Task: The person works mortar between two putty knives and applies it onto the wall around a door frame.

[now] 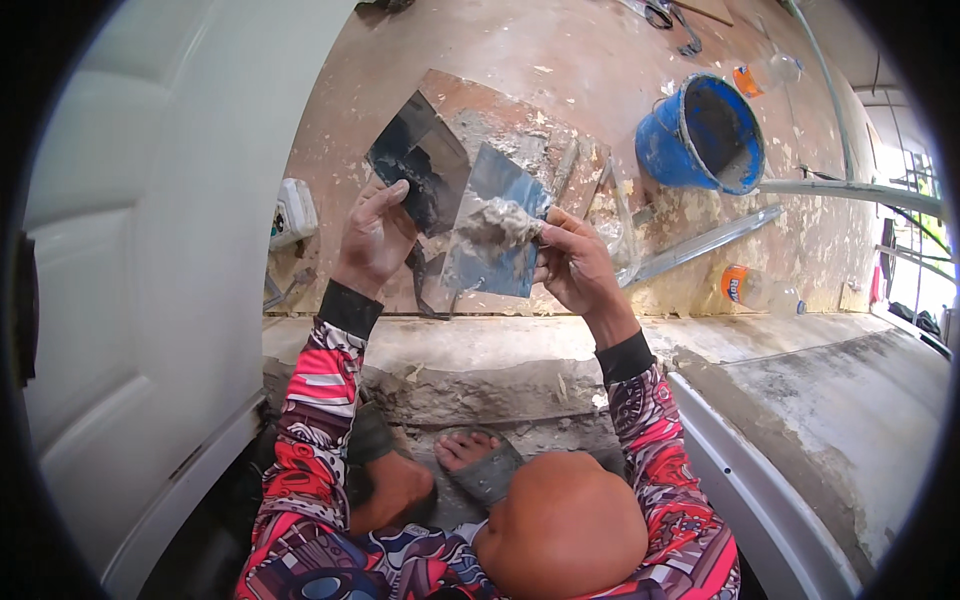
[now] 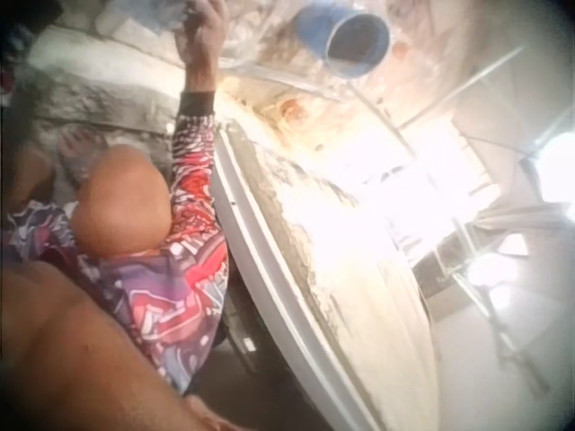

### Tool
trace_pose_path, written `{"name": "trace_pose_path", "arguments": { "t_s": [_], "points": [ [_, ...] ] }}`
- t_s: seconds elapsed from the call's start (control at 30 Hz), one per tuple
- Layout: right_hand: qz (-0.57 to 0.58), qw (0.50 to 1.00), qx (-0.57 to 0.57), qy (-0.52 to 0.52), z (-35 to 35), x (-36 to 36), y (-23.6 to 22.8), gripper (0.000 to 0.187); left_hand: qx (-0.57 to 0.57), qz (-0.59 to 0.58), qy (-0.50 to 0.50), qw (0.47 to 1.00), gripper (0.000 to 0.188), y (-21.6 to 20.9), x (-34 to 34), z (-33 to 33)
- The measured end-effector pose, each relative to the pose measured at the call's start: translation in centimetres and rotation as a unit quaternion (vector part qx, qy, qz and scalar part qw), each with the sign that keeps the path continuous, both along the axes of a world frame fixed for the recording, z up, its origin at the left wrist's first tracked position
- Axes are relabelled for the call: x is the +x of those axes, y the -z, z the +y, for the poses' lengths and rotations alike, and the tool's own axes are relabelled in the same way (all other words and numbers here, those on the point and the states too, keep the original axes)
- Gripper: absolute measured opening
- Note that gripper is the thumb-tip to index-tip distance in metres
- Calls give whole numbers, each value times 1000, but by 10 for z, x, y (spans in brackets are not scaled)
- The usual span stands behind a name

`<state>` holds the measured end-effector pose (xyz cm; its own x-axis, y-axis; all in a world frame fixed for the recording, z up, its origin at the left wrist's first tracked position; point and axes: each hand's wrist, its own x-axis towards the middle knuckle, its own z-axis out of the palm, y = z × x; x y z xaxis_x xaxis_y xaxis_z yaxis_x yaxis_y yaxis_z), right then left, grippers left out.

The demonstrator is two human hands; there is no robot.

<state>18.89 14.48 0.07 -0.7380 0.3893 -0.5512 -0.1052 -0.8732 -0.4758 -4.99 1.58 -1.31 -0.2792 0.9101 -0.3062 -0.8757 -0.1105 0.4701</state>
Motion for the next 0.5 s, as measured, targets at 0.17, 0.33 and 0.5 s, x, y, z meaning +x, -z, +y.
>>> {"name": "trace_pose_path", "arguments": {
  "t_s": [0.17, 0.33, 0.5],
  "points": [
    [-15, 1000, 4, 16, 6, -4, -7, 20, 21, 3, 19, 1000, 30, -7, 7, -25],
    [69, 997, 32, 9, 27, 6, 21, 20, -15, -9, -8, 1000, 33, -21, 10, -71],
    [-48, 993, 109, 5, 18, -20, 25, 18, -72, 14, -66, 995, 32, -45, -4, -112]
  ]
}}
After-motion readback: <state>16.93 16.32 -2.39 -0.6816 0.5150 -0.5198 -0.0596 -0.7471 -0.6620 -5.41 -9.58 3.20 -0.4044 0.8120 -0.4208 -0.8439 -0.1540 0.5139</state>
